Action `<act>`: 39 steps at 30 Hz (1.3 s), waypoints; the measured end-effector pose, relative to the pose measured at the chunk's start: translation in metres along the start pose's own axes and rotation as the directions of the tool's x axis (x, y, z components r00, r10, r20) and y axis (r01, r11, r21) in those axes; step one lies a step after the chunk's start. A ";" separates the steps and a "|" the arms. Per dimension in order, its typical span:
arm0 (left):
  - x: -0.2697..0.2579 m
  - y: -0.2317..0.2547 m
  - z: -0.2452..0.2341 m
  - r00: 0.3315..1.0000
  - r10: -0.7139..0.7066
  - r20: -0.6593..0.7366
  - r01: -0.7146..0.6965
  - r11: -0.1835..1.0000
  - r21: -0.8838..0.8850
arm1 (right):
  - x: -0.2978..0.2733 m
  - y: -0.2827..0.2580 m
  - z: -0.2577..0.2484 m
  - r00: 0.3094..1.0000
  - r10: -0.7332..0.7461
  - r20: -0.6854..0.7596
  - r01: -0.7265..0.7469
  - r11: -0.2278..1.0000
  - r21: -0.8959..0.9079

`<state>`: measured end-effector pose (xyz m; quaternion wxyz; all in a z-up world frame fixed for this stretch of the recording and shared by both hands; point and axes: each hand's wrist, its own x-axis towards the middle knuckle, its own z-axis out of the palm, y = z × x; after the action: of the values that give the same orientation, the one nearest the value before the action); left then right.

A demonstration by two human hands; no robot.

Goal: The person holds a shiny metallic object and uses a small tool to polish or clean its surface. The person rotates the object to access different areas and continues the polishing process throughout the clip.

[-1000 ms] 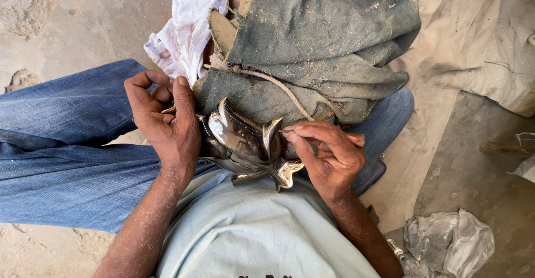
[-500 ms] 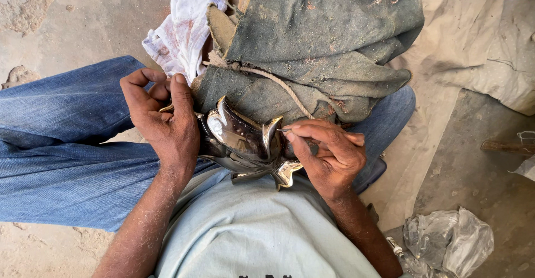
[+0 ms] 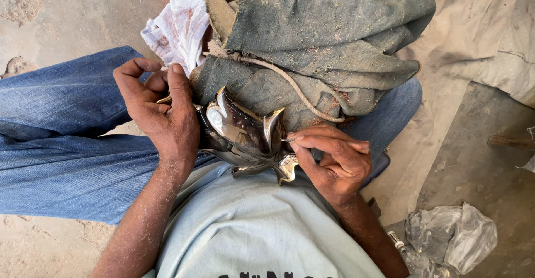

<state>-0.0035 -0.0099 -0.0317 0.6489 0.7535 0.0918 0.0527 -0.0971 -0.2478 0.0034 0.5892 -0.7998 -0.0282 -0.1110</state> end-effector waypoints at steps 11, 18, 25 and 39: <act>0.000 0.000 0.001 1.000 -0.016 -0.018 0.016 1.000 -0.005 | -0.006 0.003 0.003 0.998 -0.063 -0.008 0.064 0.994 0.087; -0.001 -0.004 0.000 1.000 0.024 -0.012 -0.024 0.999 0.028 | -0.006 0.009 0.005 0.988 -0.154 -0.003 0.152 0.976 0.158; 0.001 0.004 0.003 0.999 0.019 -0.046 -0.014 0.995 0.096 | -0.010 0.010 0.000 0.998 -0.060 0.010 0.059 0.991 0.117; 0.097 0.092 0.136 0.295 0.515 0.805 -0.659 0.720 -0.219 | -0.023 -0.025 -0.025 0.979 0.078 -0.186 -0.063 0.994 0.086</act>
<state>0.1245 -0.1348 0.0342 0.4856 0.7117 -0.5015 -0.0790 -0.1272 -0.2617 0.0295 0.6241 -0.7621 0.0518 -0.1644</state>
